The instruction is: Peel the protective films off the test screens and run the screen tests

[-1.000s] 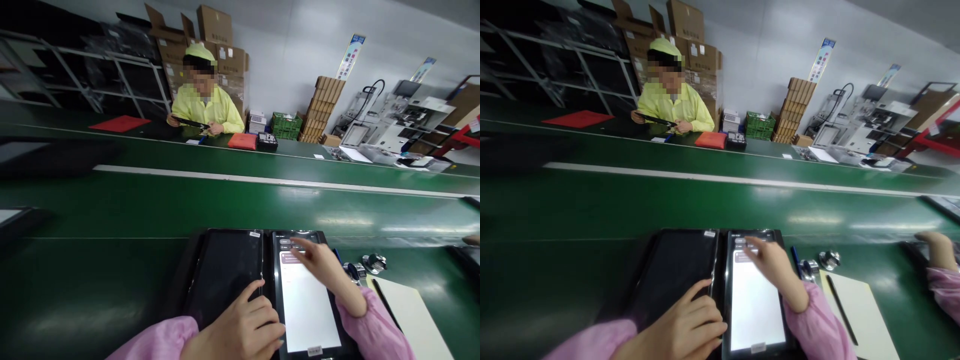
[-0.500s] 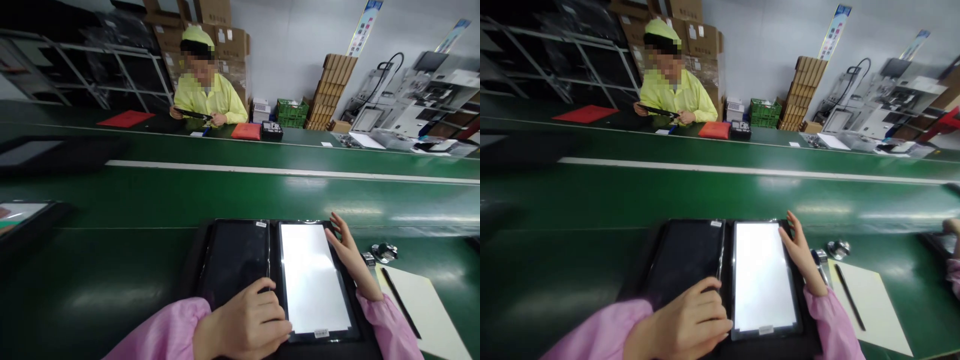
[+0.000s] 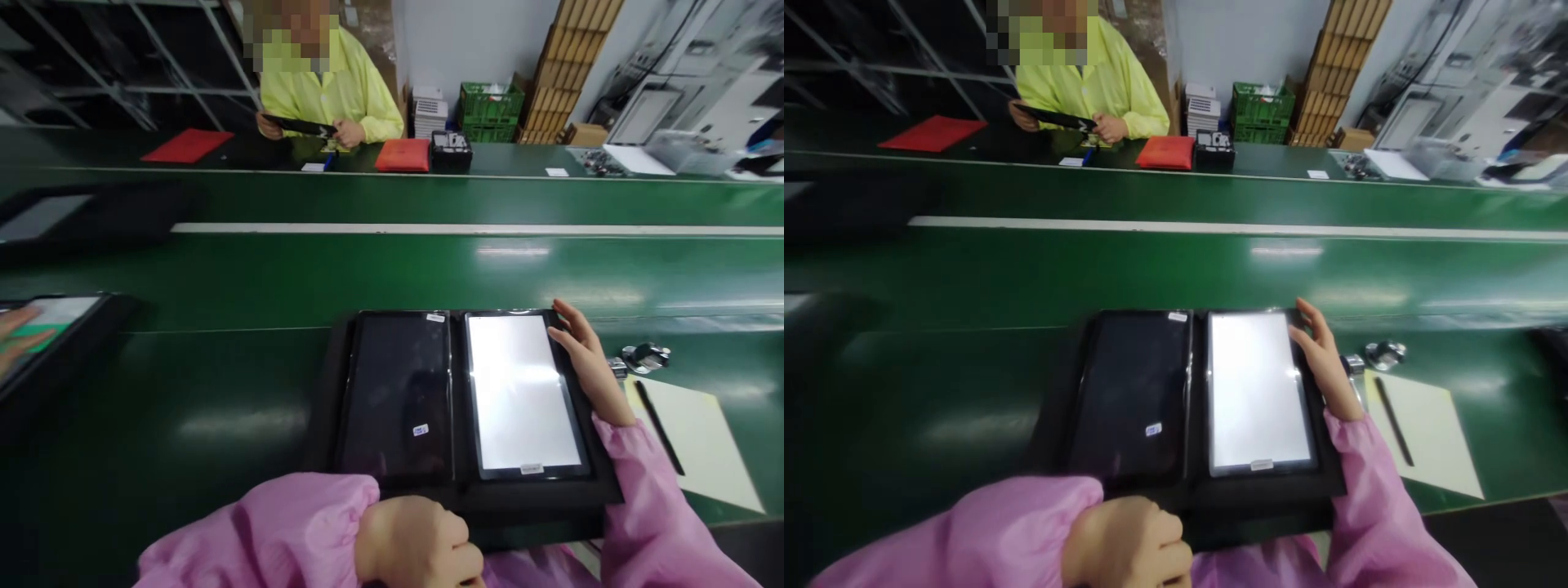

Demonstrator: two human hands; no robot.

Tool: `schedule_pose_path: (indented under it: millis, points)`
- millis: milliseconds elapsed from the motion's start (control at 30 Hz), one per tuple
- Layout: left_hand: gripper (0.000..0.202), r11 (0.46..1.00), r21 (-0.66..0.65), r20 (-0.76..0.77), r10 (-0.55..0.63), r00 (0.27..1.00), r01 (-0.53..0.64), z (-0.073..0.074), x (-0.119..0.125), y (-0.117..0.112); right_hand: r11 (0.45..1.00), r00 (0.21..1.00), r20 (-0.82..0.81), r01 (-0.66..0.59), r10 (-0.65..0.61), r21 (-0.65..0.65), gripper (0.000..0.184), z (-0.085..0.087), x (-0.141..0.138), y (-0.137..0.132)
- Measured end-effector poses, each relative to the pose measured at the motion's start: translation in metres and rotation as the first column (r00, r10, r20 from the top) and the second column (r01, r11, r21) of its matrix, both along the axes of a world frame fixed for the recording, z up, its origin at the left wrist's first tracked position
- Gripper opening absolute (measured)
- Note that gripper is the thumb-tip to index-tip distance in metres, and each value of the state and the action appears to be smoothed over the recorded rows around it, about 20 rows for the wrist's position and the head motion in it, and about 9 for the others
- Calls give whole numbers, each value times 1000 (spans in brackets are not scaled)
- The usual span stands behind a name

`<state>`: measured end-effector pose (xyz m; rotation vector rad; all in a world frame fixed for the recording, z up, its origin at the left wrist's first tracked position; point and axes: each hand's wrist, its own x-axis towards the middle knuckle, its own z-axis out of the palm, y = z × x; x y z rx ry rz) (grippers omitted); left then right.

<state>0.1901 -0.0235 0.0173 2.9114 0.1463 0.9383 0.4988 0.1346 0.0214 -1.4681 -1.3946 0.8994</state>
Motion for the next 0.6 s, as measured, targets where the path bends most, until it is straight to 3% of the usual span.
schedule_pose_path:
  millis: [167, 300, 367, 433, 467, 533, 567, 600]
  points:
    - [32, 999, 4, 44, 48, 998, -48, -2, -2, 4, 999, 996, 78, -35, 35, 6, 62, -2, 3, 1]
    - [31, 998, 30, 167, 48, 985, -54, -5, 9, 9, 997, 992, 100, -79, 76, 24, 68, -5, 3, 5]
    - [21, 996, 82, 232, 24, 972, -44, 4, 13, 16, 997, 995, 71, -74, 72, 28, 72, -5, 0, 8]
    - [12, 989, 146, 198, 10, 980, -39, 19, 7, 25, 999, 1000, 17, -25, 25, 32, 76, -3, -2, 5]
    - [11, 984, 166, 141, 43, 989, -67, 28, -3, 28, 999, 1000, -9, 11, -11, 33, 77, -2, -2, 0]
    - [19, 954, 164, 47, 245, 968, -250, 38, -36, 30, 997, 997, -38, 71, -70, 22, 76, 1, 4, -23]
    - [25, 908, 136, 21, 396, 918, -395, 37, -59, 26, 997, 997, -40, 72, -72, 5, 75, 2, 10, -41]
    - [31, 812, 77, 62, 575, 816, -578, 31, -84, 20, 998, 998, -37, 53, -54, -22, 75, 2, 17, -63]
